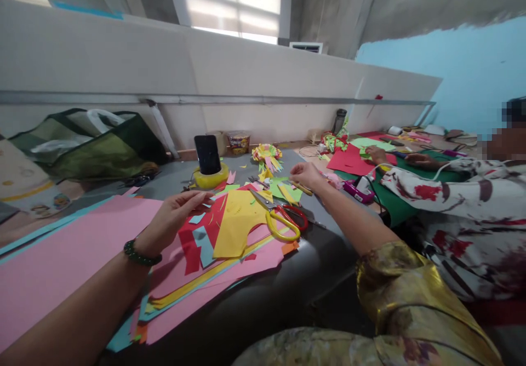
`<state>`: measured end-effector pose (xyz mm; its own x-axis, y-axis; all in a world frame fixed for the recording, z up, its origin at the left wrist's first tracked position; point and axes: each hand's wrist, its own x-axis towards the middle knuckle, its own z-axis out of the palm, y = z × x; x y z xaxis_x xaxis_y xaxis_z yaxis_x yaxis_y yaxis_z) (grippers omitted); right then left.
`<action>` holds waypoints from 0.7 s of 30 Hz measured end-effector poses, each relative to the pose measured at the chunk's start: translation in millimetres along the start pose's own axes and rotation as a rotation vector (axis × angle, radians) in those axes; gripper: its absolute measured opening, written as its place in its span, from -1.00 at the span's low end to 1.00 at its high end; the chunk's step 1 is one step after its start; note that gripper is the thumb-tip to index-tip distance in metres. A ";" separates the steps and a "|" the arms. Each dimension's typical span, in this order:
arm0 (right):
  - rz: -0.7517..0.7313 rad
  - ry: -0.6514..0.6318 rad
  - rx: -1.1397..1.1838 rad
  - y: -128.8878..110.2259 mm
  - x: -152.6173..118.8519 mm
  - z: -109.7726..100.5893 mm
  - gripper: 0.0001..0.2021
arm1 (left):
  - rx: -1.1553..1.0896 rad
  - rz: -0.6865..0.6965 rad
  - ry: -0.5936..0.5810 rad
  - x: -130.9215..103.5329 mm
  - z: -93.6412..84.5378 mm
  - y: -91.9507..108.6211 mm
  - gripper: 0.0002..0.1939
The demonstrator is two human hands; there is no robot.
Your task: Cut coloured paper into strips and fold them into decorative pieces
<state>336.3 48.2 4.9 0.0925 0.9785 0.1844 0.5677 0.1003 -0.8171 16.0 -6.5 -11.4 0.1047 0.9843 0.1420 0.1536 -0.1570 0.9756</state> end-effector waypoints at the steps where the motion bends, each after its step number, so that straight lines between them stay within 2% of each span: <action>1: 0.033 0.004 -0.053 9.8 0.0 2.5 -0.81 | 0.007 0.000 0.009 1.5 -1.5 -0.8 -0.42; 5: 0.110 0.034 -0.275 32.9 -3.3 5.5 -0.91 | 0.003 -0.017 0.086 7.4 -11.8 -3.6 -0.45; 8: 0.103 0.038 -0.421 37.0 -6.5 1.0 -0.97 | -0.011 -0.031 0.175 13.5 -21.7 -6.3 -0.50; 12: 0.063 -0.007 -0.552 35.0 -11.2 -3.3 -0.92 | -0.033 -0.054 0.255 19.4 -30.3 -6.8 -0.57; 16: 0.024 0.002 -0.623 30.8 -12.6 -5.1 -0.94 | -0.085 -0.082 0.276 20.4 -31.3 -4.4 -0.60; 21: 0.018 0.050 -0.630 29.1 -6.3 -5.8 -0.79 | -0.069 -0.065 0.256 20.7 -30.0 -5.9 -0.60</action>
<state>357.0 43.8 -16.9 0.1360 0.9679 0.2116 0.9372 -0.0564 -0.3442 -12.2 17.2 -9.2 -0.1565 0.9818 0.1074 0.0836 -0.0952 0.9919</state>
